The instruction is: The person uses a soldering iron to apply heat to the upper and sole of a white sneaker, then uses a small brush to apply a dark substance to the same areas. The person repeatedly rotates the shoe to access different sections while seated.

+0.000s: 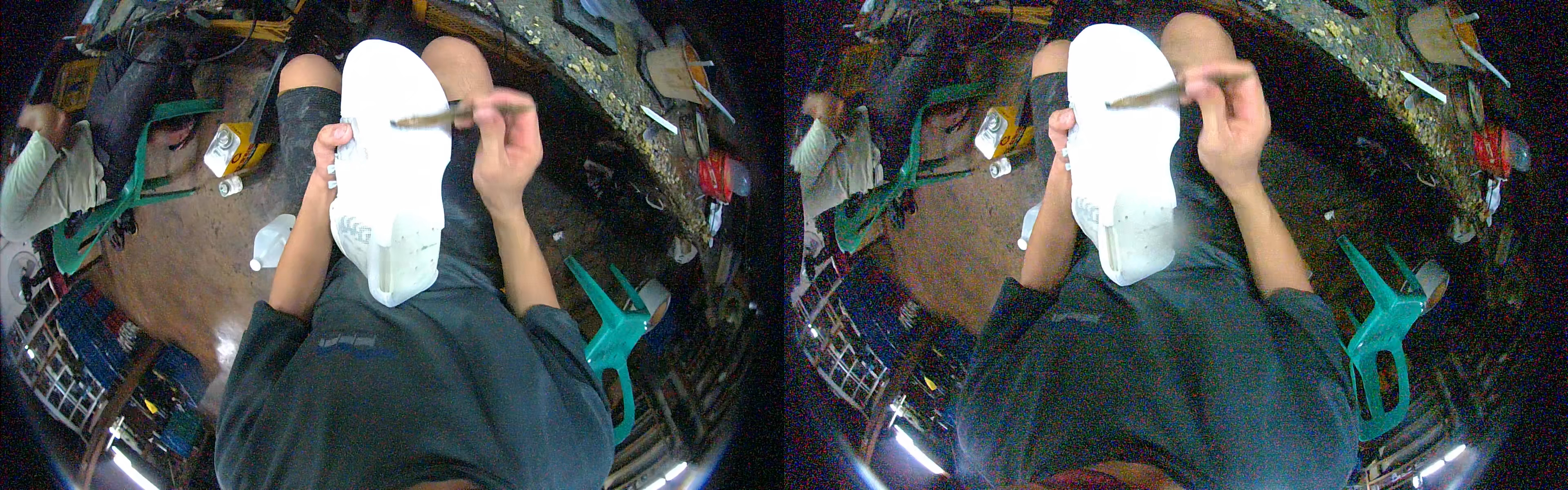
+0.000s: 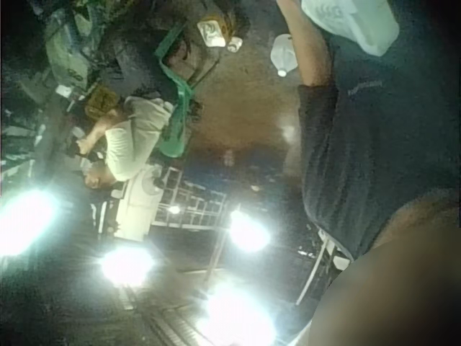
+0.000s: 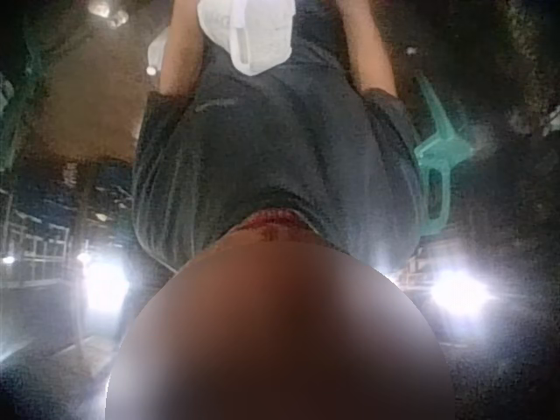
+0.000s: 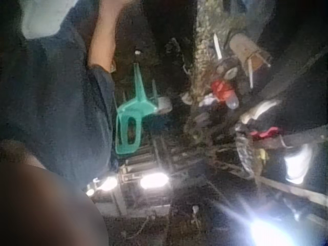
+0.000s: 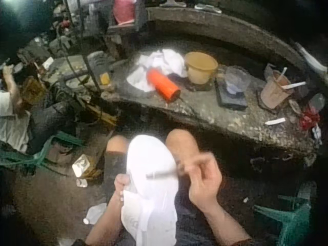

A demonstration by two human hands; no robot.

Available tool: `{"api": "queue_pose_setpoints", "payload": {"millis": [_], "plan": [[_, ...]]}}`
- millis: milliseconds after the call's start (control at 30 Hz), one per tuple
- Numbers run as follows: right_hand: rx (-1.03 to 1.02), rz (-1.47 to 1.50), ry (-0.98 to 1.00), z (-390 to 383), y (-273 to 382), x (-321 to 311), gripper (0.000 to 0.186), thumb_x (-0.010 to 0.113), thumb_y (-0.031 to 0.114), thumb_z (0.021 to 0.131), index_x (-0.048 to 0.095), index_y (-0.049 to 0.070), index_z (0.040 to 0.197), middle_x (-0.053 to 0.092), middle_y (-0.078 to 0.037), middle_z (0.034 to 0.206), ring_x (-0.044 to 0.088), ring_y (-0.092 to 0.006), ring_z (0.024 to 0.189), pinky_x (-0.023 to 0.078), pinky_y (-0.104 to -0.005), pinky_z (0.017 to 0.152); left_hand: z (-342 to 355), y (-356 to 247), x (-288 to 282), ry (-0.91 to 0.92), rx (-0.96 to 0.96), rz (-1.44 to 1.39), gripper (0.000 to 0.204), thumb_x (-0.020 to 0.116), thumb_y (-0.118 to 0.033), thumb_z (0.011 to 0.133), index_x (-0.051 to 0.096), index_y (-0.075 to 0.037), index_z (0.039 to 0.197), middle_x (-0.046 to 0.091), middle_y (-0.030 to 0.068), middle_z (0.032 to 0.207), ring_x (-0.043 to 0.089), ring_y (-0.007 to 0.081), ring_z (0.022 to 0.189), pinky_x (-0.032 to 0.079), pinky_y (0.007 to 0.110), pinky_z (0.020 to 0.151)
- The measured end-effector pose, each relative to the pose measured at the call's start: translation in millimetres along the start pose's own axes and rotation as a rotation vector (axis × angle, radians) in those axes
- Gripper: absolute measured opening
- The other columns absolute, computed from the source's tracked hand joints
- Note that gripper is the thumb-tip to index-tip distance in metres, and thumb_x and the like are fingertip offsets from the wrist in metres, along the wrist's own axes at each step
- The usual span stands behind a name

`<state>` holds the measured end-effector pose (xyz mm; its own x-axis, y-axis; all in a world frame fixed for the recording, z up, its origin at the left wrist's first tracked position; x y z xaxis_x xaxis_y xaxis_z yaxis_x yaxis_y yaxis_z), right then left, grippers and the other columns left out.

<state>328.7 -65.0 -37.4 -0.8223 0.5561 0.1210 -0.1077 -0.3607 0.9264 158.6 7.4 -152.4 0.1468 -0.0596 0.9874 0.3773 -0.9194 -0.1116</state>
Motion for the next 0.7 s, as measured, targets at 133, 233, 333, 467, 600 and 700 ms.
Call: {"api": "queue_pose_setpoints", "payload": {"millis": [133, 233, 333, 467, 600, 700], "plan": [[0.017, 0.075, 0.011, -33, -5, -13, 0.007, 0.062, 0.005, 0.111, 0.059, 0.0, 0.115, 0.072, -0.013, 0.1, 0.067, -0.0162, 0.085, 0.057, -0.0292, 0.08, -1, 0, -7, -0.04, 0.027, 0.037, 0.089, 0.077, -0.031, 0.081, 0.05, 0.013, 0.153, 0.071, 0.0317, 0.135, 0.078, 0.0412, 0.112, 0.066, 0.051, 0.098], [0.011, 0.054, -0.062, -38, -4, -22, 0.006, 0.062, 0.004, 0.111, 0.058, 0.0, 0.114, 0.071, -0.014, 0.098, 0.067, -0.0178, 0.084, 0.057, -0.0312, 0.08, 0, 2, -9, -0.033, -0.011, 0.051, 0.087, 0.077, -0.03, 0.081, 0.052, 0.013, 0.152, 0.072, 0.0313, 0.133, 0.079, 0.0412, 0.11, 0.066, 0.051, 0.098], [-0.067, 0.072, 0.075, -41, 14, -13, 0.005, 0.061, 0.002, 0.11, 0.058, 0.001, 0.113, 0.07, -0.015, 0.099, 0.068, -0.0215, 0.086, 0.057, -0.0342, 0.082, 3, 1, -5, -0.001, -0.018, -0.011, 0.087, 0.078, -0.031, 0.081, 0.052, 0.013, 0.151, 0.072, 0.0314, 0.132, 0.079, 0.0414, 0.108, 0.066, 0.052, 0.098], [0.022, 0.073, 0.0, -42, 2, -23, 0.005, 0.061, 0.003, 0.11, 0.058, 0.001, 0.113, 0.069, -0.015, 0.098, 0.068, -0.0224, 0.087, 0.057, -0.0339, 0.082, 1, 3, -10, -0.102, -0.007, 0.051, 0.089, 0.079, -0.033, 0.08, 0.053, 0.013, 0.151, 0.072, 0.0314, 0.132, 0.079, 0.0412, 0.107, 0.067, 0.052, 0.096], [-0.031, 0.097, 0.052, -44, 5, -17, 0.009, 0.064, 0.005, 0.11, 0.058, 0.0, 0.113, 0.07, -0.015, 0.097, 0.067, -0.0205, 0.087, 0.057, -0.0329, 0.082, -3, 2, -7, -0.079, 0.004, 0.043, 0.089, 0.08, -0.033, 0.079, 0.053, 0.013, 0.15, 0.073, 0.0302, 0.131, 0.079, 0.0408, 0.107, 0.067, 0.05, 0.095], [-0.01, 0.055, 0.052, -34, 8, -10, 0.009, 0.063, 0.007, 0.111, 0.058, 0.0, 0.115, 0.07, -0.013, 0.097, 0.068, -0.0182, 0.086, 0.057, -0.0312, 0.081, -3, 1, -10, -0.066, 0.006, 0.046, 0.09, 0.079, -0.035, 0.08, 0.052, 0.014, 0.151, 0.073, 0.03, 0.131, 0.079, 0.0408, 0.107, 0.067, 0.05, 0.096]]}}
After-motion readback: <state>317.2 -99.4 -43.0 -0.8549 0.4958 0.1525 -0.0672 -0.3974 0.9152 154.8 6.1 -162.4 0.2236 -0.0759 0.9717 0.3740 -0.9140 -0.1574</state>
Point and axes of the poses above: each hand's wrist, its own z-axis towards the middle knuckle, its own x-axis out of the palm, y = z × x, the point moved 10 cm from there along z, towards the middle knuckle
